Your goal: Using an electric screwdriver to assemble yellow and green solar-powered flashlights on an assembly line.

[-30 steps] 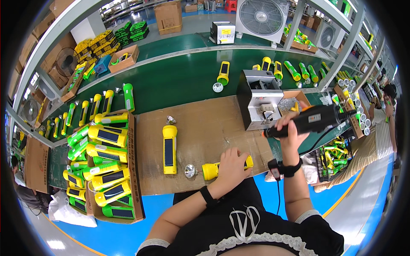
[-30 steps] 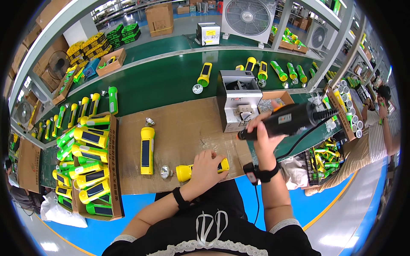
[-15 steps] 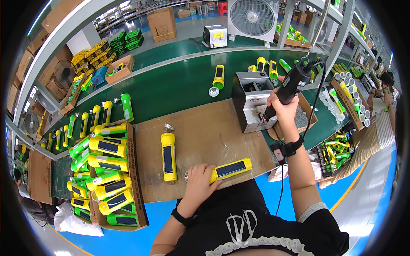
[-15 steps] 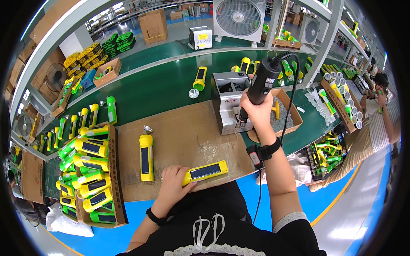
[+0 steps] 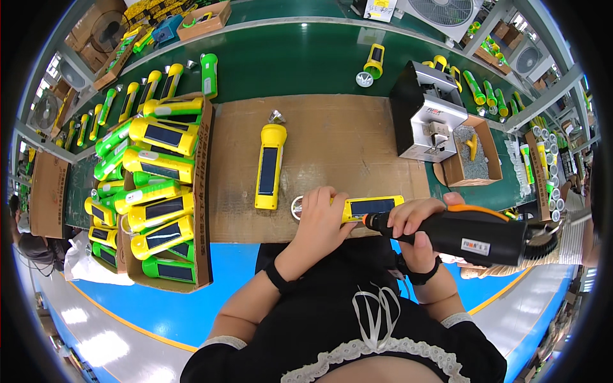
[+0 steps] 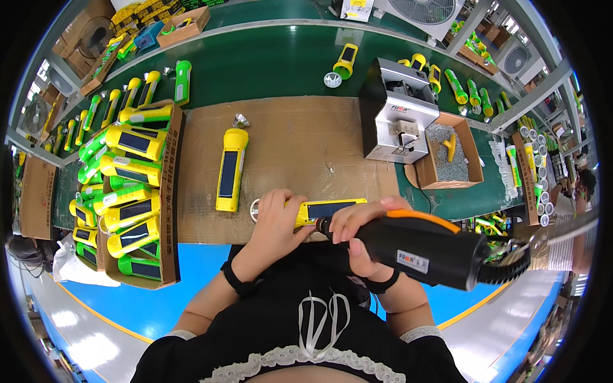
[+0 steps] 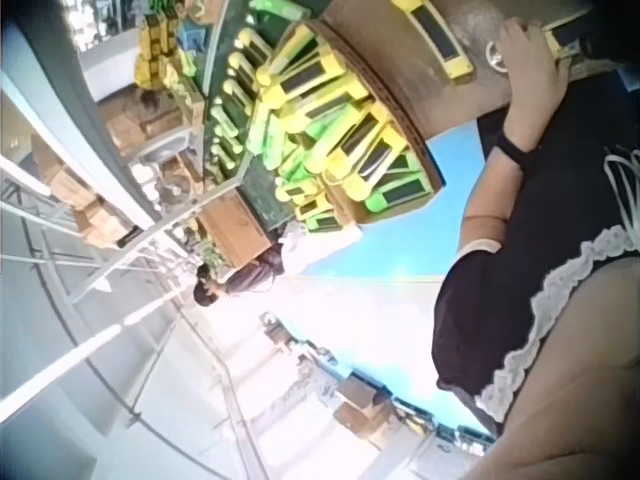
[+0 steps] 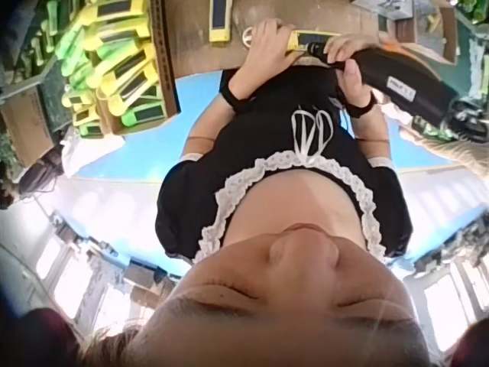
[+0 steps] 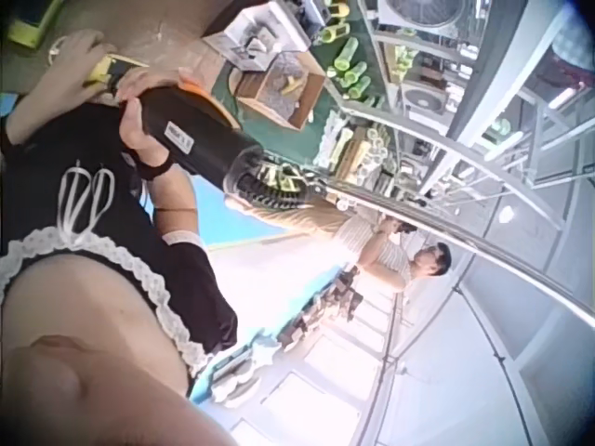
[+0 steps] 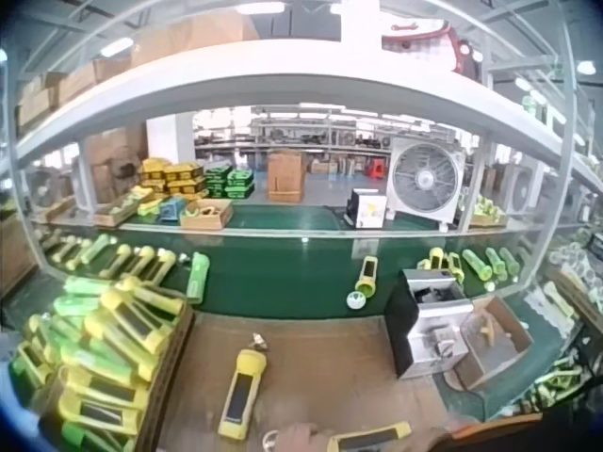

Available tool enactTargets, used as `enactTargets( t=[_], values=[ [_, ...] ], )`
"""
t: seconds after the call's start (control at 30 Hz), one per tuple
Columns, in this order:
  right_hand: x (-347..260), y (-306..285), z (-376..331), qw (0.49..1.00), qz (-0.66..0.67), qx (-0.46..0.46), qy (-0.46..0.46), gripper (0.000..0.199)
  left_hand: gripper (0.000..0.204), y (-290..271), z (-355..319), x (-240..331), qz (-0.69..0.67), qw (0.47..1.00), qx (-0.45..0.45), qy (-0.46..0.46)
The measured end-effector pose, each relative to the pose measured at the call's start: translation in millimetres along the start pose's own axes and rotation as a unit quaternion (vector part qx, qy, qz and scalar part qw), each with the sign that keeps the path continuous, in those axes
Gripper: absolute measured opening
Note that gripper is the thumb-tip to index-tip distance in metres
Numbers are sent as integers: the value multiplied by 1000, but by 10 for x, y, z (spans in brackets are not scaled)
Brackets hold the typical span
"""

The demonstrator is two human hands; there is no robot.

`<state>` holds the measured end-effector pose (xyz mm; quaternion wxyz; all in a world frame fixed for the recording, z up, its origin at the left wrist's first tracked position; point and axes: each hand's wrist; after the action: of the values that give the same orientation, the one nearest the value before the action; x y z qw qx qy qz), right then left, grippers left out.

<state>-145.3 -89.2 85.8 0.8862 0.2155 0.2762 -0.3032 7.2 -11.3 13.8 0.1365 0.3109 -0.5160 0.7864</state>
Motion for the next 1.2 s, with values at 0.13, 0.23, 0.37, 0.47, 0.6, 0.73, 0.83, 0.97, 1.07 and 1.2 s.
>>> enactTargets(
  t=[0.13, 0.23, 0.37, 0.47, 0.6, 0.73, 0.83, 0.97, 1.07, 1.2],
  values=[
    [108, 107, -42, 1000, 11, 10, 15, 56, 50, 8, -36, -18, -10, 1000, 6, -3],
    [83, 153, -29, 999, 18, 43, 28, 57, 49, 19, -54, -20, -22, 1000, 5, -3],
    [66, 136, -44, 998, 20, 49, 31, 59, 49, 20, -85, -11, -31, 999, 11, 0],
    [58, 149, -44, 998, 15, 40, 38, 57, 49, 45, -93, -7, -34, 999, 16, 2],
    [204, 160, -89, 999, -14, -7, 40, 53, 49, 73, -64, -76, -43, 999, 11, -6],
    [174, 153, -66, 999, -21, -14, 44, 51, 50, 49, -24, -28, -45, 999, 7, -1],
    [214, 181, -38, 998, -37, -31, 44, 51, 49, 25, 9, -42, -41, 999, 4, -3],
    [187, 234, 7, 990, -113, -83, 31, 51, 50, 27, -19, -68, -46, 999, -3, -5],
    [181, 236, -17, 986, -128, -91, 48, 48, 49, -8, -25, -44, -44, 999, -17, -1],
    [205, 198, -77, 989, -99, -81, 78, 48, 48, -86, -41, -41, -42, 998, -37, 14]
  ],
)
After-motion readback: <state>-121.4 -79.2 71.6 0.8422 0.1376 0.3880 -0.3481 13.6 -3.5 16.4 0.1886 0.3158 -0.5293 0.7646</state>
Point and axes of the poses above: each hand's wrist, its own z-axis towards the middle knuckle, its own y-axis out of the palm, x = y × z, and after that the axes turned 10 degrees about -y, right-handed
